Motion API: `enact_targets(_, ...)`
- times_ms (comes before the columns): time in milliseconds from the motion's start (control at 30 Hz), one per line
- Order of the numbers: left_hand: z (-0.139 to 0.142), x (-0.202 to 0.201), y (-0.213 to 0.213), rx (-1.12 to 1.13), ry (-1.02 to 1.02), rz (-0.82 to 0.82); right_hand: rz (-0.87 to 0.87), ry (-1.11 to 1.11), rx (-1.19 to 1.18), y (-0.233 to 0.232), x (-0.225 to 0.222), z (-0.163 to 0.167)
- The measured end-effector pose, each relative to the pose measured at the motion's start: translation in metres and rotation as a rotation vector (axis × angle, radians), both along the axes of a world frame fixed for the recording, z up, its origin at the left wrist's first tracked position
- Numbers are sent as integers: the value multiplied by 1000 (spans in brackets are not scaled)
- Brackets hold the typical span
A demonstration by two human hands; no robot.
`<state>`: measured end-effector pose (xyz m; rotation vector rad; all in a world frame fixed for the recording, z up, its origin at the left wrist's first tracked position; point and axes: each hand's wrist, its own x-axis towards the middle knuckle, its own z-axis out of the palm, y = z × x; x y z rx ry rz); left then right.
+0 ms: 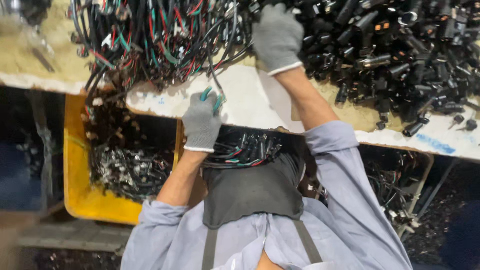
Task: The person picks up wired connectors from a workbench, uses a handheld wire stripper to strip insulation from the wire ends, and places the processed wires into a yellow bin beside the bench, repeating this cycle continuously.
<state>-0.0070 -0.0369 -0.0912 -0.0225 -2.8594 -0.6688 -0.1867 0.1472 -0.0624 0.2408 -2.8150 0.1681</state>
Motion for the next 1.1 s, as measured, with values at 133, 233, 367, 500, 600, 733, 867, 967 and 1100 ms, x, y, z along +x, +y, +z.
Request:
enact_targets(133, 6, -9, -1, 41, -141, -75, 290, 198, -231, 41, 32, 21)
enact_targets(233, 15, -16, -4, -2, -328, -104, 393, 21, -737, 64, 60, 43)
enact_targets(367, 17, -17, 1, 12, -228, -77, 287, -355, -1406, 71, 104, 55)
enact_targets(500, 5, -15, 13, 22, -233, -30, 301, -550, -1955, 64, 142, 45)
enact_targets(600, 10, -17, 12, -17, -168, -35, 107, -706, -2073, 61, 169, 31)
enact_targets(733, 61, -7, -5, 819, -254, 28, 394, -444, -962, 68, 188, 18)
enact_targets(867, 116, 25, 3, 1091, -431, 36, 574, -255, -839, 67, 187, 15)
enact_targets(967, 126, 31, 23, 1029, -330, -210, 725, -206, -816, 58, 182, 20)
enact_targets(1100, 119, 26, 34, 797, -104, -303, 716, -323, -738, 53, 179, 28)
